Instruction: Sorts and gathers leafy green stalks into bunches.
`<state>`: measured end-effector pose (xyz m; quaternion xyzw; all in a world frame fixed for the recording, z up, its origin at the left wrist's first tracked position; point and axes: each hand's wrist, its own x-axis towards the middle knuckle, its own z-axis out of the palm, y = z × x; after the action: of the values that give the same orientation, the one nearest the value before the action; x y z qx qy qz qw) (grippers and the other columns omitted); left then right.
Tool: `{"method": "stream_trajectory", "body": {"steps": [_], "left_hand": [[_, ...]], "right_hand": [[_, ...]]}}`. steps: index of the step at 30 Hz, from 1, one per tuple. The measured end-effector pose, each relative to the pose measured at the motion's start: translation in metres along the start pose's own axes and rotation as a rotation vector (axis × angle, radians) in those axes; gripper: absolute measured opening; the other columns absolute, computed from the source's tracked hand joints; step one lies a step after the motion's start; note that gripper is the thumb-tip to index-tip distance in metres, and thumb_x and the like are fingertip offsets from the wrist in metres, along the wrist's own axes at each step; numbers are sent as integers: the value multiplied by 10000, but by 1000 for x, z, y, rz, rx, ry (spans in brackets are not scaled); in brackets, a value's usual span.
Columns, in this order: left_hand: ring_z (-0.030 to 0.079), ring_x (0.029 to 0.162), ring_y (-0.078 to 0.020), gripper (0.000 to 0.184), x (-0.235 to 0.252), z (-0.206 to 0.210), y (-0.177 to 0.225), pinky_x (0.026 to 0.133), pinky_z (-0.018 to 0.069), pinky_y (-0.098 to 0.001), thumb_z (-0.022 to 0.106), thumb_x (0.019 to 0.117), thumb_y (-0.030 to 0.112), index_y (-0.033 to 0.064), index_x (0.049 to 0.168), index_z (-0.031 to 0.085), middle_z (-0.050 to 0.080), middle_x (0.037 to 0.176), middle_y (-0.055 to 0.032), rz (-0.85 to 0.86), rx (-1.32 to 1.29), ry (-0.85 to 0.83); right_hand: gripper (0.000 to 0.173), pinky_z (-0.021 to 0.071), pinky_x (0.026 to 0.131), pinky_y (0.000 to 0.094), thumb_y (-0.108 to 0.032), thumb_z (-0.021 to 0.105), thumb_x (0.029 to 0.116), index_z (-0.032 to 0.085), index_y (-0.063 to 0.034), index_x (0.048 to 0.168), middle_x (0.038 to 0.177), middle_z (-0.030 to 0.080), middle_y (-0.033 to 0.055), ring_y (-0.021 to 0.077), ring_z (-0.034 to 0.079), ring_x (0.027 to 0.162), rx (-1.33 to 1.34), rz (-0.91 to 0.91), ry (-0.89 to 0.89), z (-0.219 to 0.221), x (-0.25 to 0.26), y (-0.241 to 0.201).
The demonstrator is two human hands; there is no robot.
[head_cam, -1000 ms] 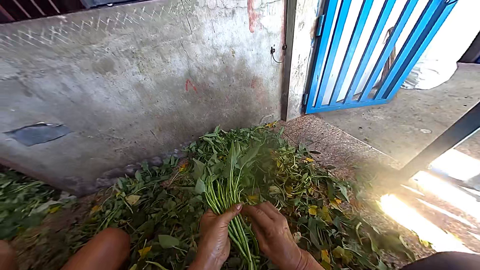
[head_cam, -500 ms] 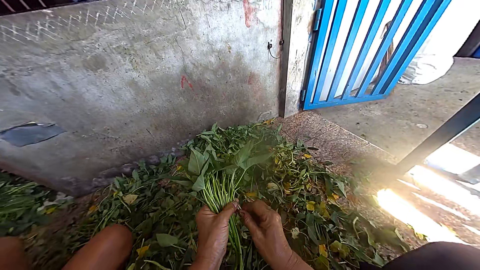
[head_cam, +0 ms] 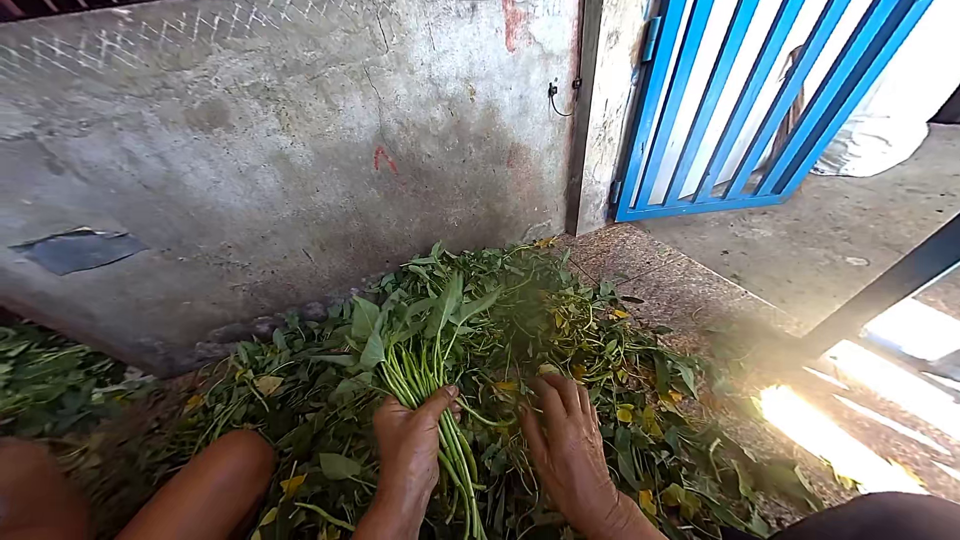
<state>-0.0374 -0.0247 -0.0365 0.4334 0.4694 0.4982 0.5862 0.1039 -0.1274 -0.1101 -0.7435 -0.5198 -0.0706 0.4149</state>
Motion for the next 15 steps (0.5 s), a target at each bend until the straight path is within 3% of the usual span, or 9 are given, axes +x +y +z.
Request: {"method": "stream_trajectory", "body": {"steps": [3, 5, 7, 10, 13, 15], "left_hand": [[686, 560, -277, 241, -5, 4, -7, 534, 617, -370, 727, 800, -182, -131, 990, 588, 692, 735, -228, -40, -13, -54], [690, 571, -283, 249, -7, 6, -5, 543, 618, -372, 728, 813, -171, -134, 1011, 581, 693, 748, -236, -71, -27, -57], [707, 618, -288, 264, -7, 5, -4, 585, 629, -378, 744, 807, -163, -133, 1020, 592, 704, 778, -236, -66, -21, -56], [742, 791, -260, 336, -11, 2, -7, 731, 643, -366, 795, 759, -147, -105, 1051, 634, 733, 895, -206, -29, 33, -73], [710, 635, -264, 309, -11, 3, -4, 606, 628, -361, 739, 785, -190, -116, 1045, 588, 706, 782, -215, -11, -12, 1], [676, 545, -257, 279, -9, 4, 5, 523, 605, -350, 701, 815, -198, -108, 1044, 569, 687, 721, -206, -11, -64, 77]], "right_hand": [[394, 495, 984, 518, -448, 489, 1042, 729, -162, 1171, 1165, 700, 58, 271, 634, 1152, 82, -124, -178, -4, 8, -15], [365, 470, 1014, 517, -380, 448, 1062, 713, -129, 1047, 1037, 705, 58, 258, 655, 1089, 97, -186, -279, 5, 9, -18], [336, 488, 966, 494, -296, 424, 1058, 668, -96, 940, 895, 695, 59, 243, 684, 957, 131, -190, -289, 14, 10, -22], [353, 514, 925, 491, -269, 417, 1054, 672, -61, 926, 860, 706, 86, 254, 703, 919, 204, -106, -307, 14, 12, -36], [358, 514, 886, 472, -265, 400, 1046, 659, -67, 898, 827, 690, 81, 245, 695, 889, 246, -112, -291, 17, 8, -39], [343, 516, 916, 458, -238, 386, 1040, 657, -72, 911, 830, 691, 72, 229, 699, 897, 246, -190, -275, 15, 4, -29]]}}
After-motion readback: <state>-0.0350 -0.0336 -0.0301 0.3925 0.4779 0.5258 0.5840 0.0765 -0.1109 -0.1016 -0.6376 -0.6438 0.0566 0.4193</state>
